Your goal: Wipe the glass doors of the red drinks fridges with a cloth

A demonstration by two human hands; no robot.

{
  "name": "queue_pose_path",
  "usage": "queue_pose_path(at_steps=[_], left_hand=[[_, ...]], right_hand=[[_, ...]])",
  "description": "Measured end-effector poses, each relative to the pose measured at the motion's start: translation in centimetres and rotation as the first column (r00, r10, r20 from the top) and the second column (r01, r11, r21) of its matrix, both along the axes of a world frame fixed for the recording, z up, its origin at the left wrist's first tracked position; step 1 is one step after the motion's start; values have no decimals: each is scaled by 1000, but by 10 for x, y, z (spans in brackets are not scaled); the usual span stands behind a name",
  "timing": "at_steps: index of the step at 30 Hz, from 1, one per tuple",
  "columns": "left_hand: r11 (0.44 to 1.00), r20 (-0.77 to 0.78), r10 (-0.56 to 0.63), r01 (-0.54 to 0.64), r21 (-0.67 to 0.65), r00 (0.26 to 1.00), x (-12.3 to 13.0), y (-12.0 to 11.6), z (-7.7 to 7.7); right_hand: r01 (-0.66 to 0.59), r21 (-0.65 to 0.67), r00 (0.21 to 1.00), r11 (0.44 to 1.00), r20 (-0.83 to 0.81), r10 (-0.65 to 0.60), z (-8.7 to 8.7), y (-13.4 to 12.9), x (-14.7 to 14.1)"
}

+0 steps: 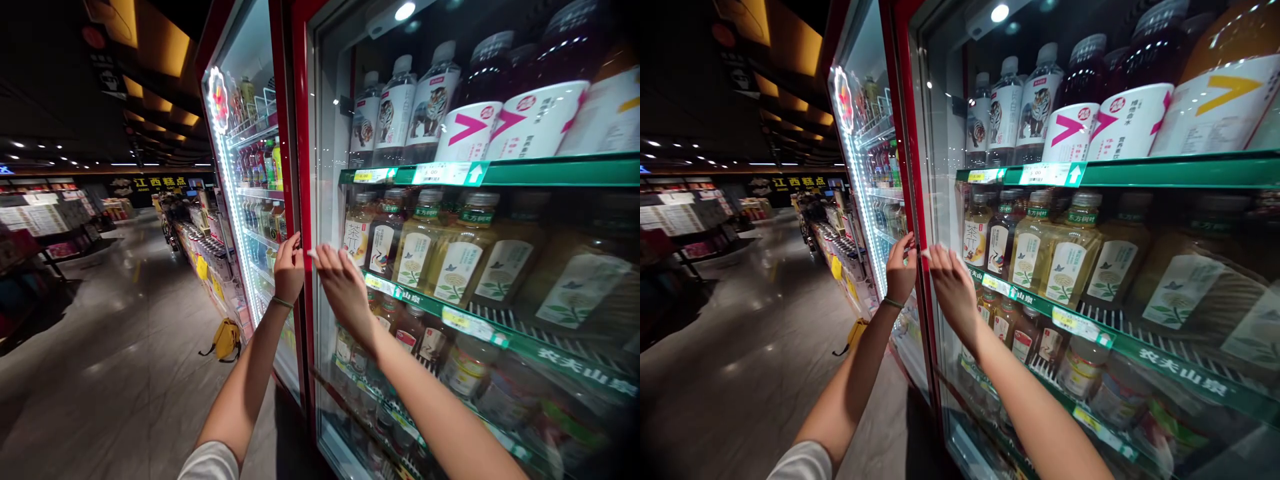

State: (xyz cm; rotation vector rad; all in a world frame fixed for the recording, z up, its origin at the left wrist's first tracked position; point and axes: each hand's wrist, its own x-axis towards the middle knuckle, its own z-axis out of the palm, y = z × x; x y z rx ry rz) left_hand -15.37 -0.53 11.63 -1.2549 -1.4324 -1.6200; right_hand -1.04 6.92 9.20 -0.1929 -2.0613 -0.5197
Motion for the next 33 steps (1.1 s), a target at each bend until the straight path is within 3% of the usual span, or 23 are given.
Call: queue_pose_path(at_steps=[2, 3, 4, 9, 14, 15, 16, 21, 27, 31, 33], left_hand=[[999, -43, 23, -24, -24, 999, 2, -1, -4], [999, -60, 30, -33, -42, 998, 3, -2, -6], [998, -73, 36, -40, -57, 997, 3, -2, -7], [996, -64, 40, -44, -72, 997, 3, -4, -12], [993, -67, 24, -31, -112, 997, 9, -4, -17], [993, -71, 18, -26, -118, 997, 11, -4, -17], [992, -74, 13, -22, -120, 997, 13, -4, -17], [996, -105, 8, -17, -84, 994, 28, 3, -15], [999, -318, 6, -16, -31, 948, 50, 17, -18], [998, -383, 63, -47, 52, 922, 65, 29, -17], [994, -397, 82, -48, 97, 914, 74, 35, -16]], right_hand=[[-25, 52, 997, 998, 79, 20, -35, -5, 10], [-32, 62, 994, 998, 107, 25, -43, -6, 16], [-31, 57, 992, 998, 122, 23, -44, -7, 21], [86, -62, 996, 994, 42, -83, -19, -7, 33], [22, 62, 990, 998, 139, -30, -72, -13, 44], [10, 62, 986, 998, 166, -21, -76, -14, 49], [13, 53, 985, 998, 171, -22, -74, -15, 54], [157, -70, 987, 985, 45, -154, -28, -13, 82], [107, -50, 984, 993, 148, -98, -62, -16, 108], [229, -45, 973, 972, 2, -229, -36, -11, 121], [275, -37, 961, 961, -18, -276, -33, -12, 128]])
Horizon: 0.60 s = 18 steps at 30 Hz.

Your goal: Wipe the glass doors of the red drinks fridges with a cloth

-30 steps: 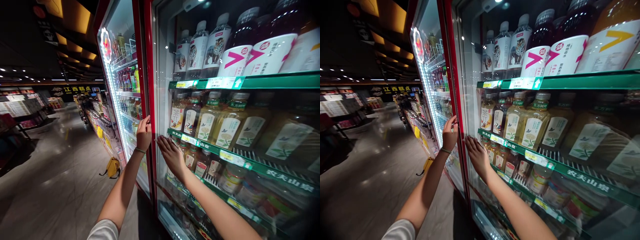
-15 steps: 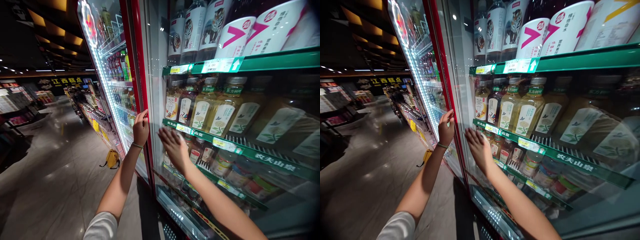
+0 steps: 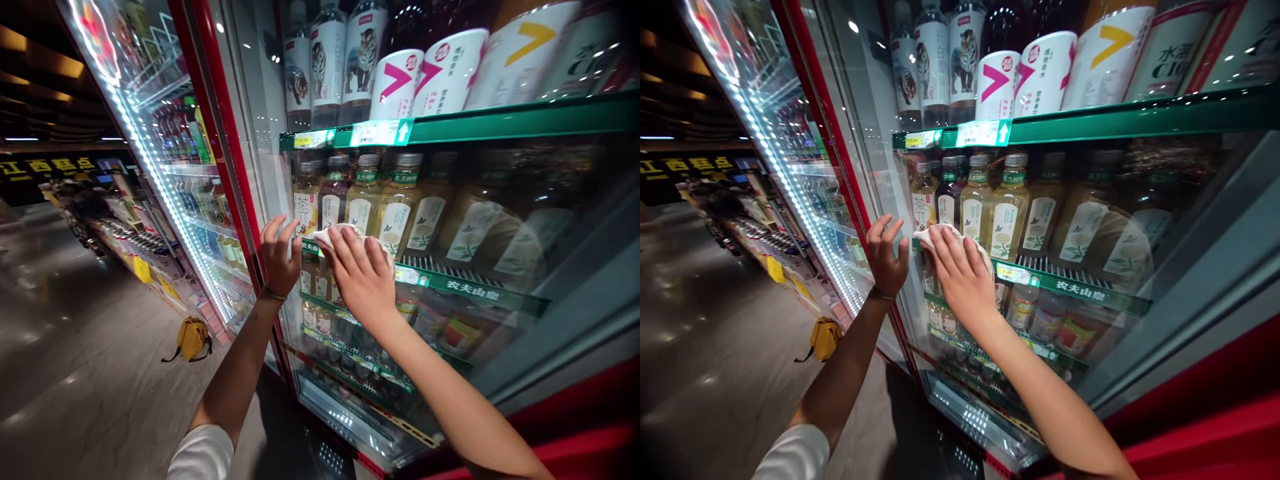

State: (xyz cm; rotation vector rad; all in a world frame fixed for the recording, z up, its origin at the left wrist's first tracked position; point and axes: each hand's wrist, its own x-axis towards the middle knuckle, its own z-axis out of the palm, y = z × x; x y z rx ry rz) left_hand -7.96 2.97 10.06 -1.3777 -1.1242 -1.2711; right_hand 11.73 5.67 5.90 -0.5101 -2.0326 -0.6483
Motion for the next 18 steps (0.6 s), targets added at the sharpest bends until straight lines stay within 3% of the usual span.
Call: queue_pose_path(at_steps=[5, 11, 13, 16, 18], left_hand=[[997, -44, -60, 62, 36, 997, 15, 10, 0], [986, 4, -165, 165, -21, 986, 42, 18, 6], [984, -38, -174, 173, -31, 984, 57, 19, 8], [983, -147, -182, 180, -24, 972, 76, 20, 10], [976, -191, -218, 218, -20, 957, 86, 20, 11]], right_hand=[[23, 74, 991, 997, 131, -32, -37, -8, 25], [264, 45, 961, 964, -100, -258, 2, -2, 63], [303, 65, 950, 951, -102, -296, -12, -5, 70], [310, 170, 948, 935, 16, -318, -53, -11, 81], [329, 204, 937, 922, 49, -346, -58, -10, 94]])
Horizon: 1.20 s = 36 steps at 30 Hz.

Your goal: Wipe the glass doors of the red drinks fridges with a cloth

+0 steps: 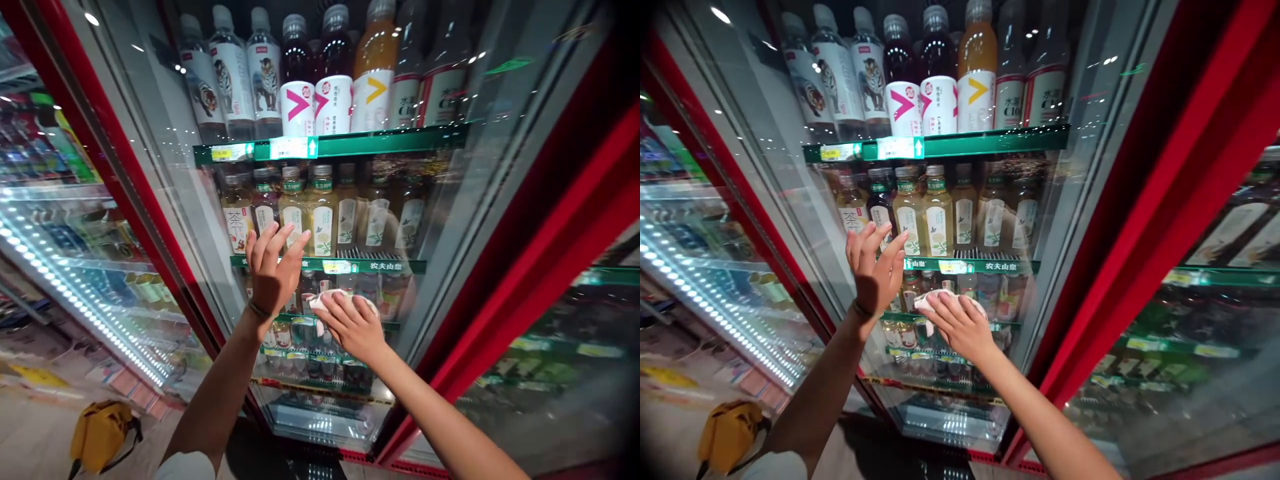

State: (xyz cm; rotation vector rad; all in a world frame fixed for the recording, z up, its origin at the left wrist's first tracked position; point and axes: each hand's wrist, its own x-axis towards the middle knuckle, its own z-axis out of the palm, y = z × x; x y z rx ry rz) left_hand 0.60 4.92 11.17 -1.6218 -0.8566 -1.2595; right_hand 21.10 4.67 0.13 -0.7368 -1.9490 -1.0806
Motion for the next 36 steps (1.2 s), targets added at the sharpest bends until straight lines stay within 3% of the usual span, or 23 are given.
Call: queue_pose_path(at_steps=[4, 6, 8, 11, 12, 14, 17, 19, 21, 24, 25, 27, 30, 32, 34, 36], left_hand=[[999, -8, -46, 46, 29, 999, 12, 2, 0], [997, -10, -67, 68, 27, 998, 14, 3, -2], [995, -11, -91, 91, 31, 996, 13, 5, -5], [992, -25, -107, 109, 58, 994, 9, 7, -8], [991, -37, -112, 114, 64, 993, 8, 7, -9], [991, -72, -113, 118, 57, 991, 8, 7, -10], [993, -136, -116, 120, 21, 984, 21, 1, -11], [991, -190, -133, 135, -3, 973, 38, -3, -13], [988, -247, -154, 152, -27, 957, 55, -6, -14], [983, -288, -184, 169, -77, 940, 75, -5, -17], [980, -291, -197, 180, -87, 936, 78, -3, -17], [972, -287, -233, 213, -98, 929, 81, 0, -19], [950, -256, -310, 286, -128, 915, 80, 5, -22], [935, -236, -348, 319, -153, 907, 78, 7, -24], [929, -232, -364, 334, -158, 902, 77, 8, -26], [926, -234, -372, 342, -160, 898, 77, 8, -27]], right_hand=[[164, 16, 957, 986, -244, -155, 54, 11, 29], [213, 12, 917, 977, -347, -196, 64, 11, 37], [213, 4, 908, 977, -369, -196, 41, 5, 37], [195, 9, 914, 981, -364, -179, -17, -5, 34], [200, 16, 915, 980, -362, -181, -28, -5, 35], [248, 15, 888, 969, -403, -221, -25, -2, 41], [347, -47, 794, 937, -517, -320, 16, 8, 56], [373, -80, 757, 925, -549, -353, 27, 10, 63], [379, -96, 745, 920, -558, -365, 7, 5, 64], [388, -127, 739, 913, -549, -391, -39, -6, 60], [392, -145, 733, 908, -547, -404, -44, -7, 60], [396, -195, 707, 897, -558, -434, -29, -5, 64], [398, -260, 649, 880, -598, -470, 25, 5, 75], [405, -261, 644, 876, -599, -476, 38, 9, 78], [420, -250, 645, 872, -594, -481, 13, 6, 75], [437, -245, 645, 866, -585, -491, -31, -1, 69]])
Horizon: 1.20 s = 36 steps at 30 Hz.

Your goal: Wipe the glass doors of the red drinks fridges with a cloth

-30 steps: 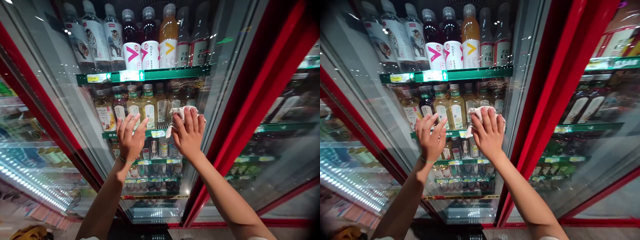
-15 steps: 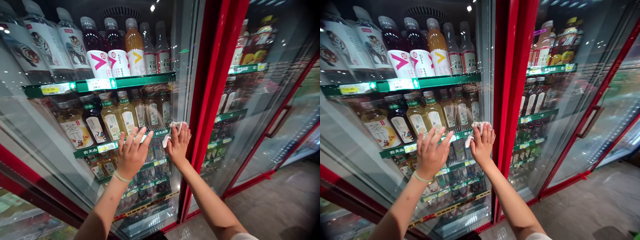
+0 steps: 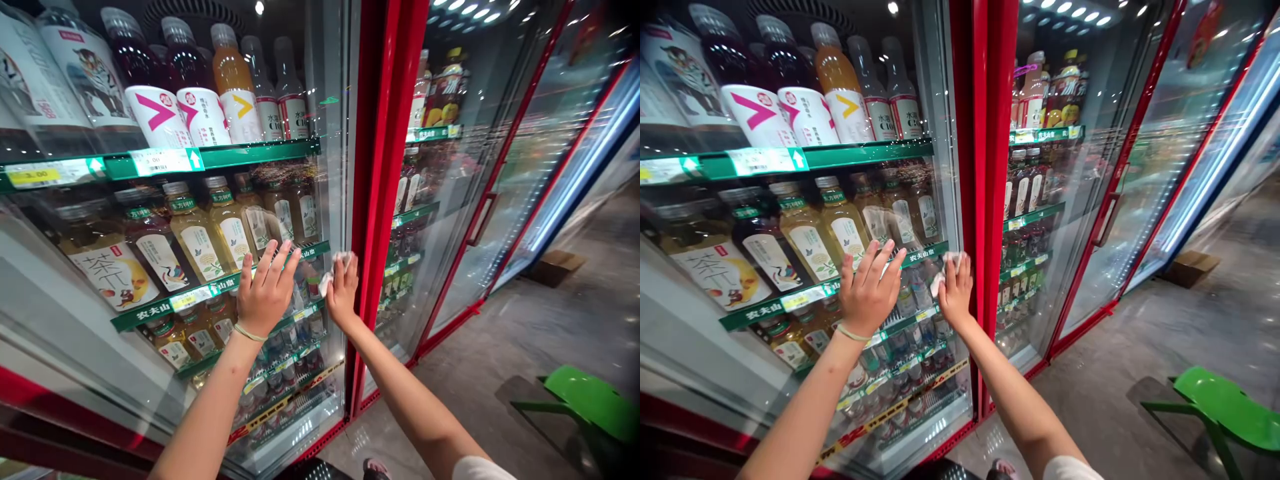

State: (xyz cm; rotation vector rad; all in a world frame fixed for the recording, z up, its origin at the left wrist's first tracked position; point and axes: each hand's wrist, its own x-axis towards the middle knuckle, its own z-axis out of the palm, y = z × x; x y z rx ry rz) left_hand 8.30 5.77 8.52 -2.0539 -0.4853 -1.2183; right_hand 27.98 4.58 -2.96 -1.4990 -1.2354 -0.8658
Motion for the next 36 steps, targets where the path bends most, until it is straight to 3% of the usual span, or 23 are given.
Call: queue_pose_path(at_steps=[2, 3, 5, 8, 9, 10, 11, 12, 16, 17, 18, 19, 20, 24, 26, 28, 31, 33, 34, 36], left_hand=[[1000, -4, -12, 12, -12, 1000, 0, 0, 0], [1000, -5, -17, 17, -20, 1000, 0, 1, -1], [999, 0, -23, 23, -36, 1000, 0, 1, -1], [999, 17, -17, 18, -43, 1000, 0, 2, -3], [999, 20, -8, 8, -34, 1000, 0, 2, -4], [1000, 22, 5, -4, -24, 1000, -1, 2, -5], [1000, 24, 17, -16, -16, 1000, -1, 3, -5], [1000, 25, 27, -27, -12, 999, -1, 3, -6], [999, 32, 48, -47, -15, 998, -1, 4, -7], [999, 33, 50, -50, -19, 998, -1, 4, -8], [998, 36, 52, -51, -28, 998, -1, 4, -8], [998, 40, 51, -49, -43, 998, -1, 4, -9], [997, 46, 48, -45, -63, 998, 0, 4, -9], [992, 61, 42, -34, -125, 997, 1, 5, -8], [988, 64, 70, -60, -140, 996, 0, 5, -10], [981, 74, 115, -102, -163, 991, -3, 5, -17], [963, 82, 204, -185, -198, 975, -19, -2, -41], [945, 62, 277, -260, -200, 959, -36, -11, -63], [935, 51, 312, -297, -196, 949, -46, -16, -74], [906, 18, 376, -364, -218, 926, -66, -26, -96]], right_hand=[[8, -32, 1000, 999, 12, -8, -29, -5, -3], [6, -55, 1000, 998, 17, -5, -29, -6, -1], [-8, -95, 1000, 995, 27, 11, 1, -4, 7], [-41, -111, 995, 993, 81, 50, 69, 9, 22], [-49, -117, 994, 992, 92, 60, 80, 13, 25], [-56, -122, 992, 991, 105, 69, 78, 15, 26], [-64, -127, 990, 990, 116, 79, 64, 14, 25], [-73, -134, 987, 988, 131, 91, 39, 11, 22], [-117, -215, 963, 970, 215, 164, -105, -18, 9], [-112, -256, 962, 960, 213, 169, -128, -24, 8], [-114, -285, 960, 952, 213, 179, -140, -26, 9], [-119, -309, 959, 944, 209, 189, -140, -26, 11], [-129, -324, 959, 937, 200, 201, -130, -23, 15], [-166, -318, 967, 933, 135, 218, -53, 7, 25], [-176, -292, 971, 940, 103, 214, -45, 13, 24], [-190, -281, 967, 941, 110, 228, -74, 6, 18], [-228, -299, 939, 927, 184, 290, -150, -19, 11], [-263, -305, 922, 915, 200, 332, -186, -32, 8], [-280, -303, 918, 911, 193, 346, -193, -33, 8], [-300, -284, 919, 910, 167, 356, -183, -27, 5]])
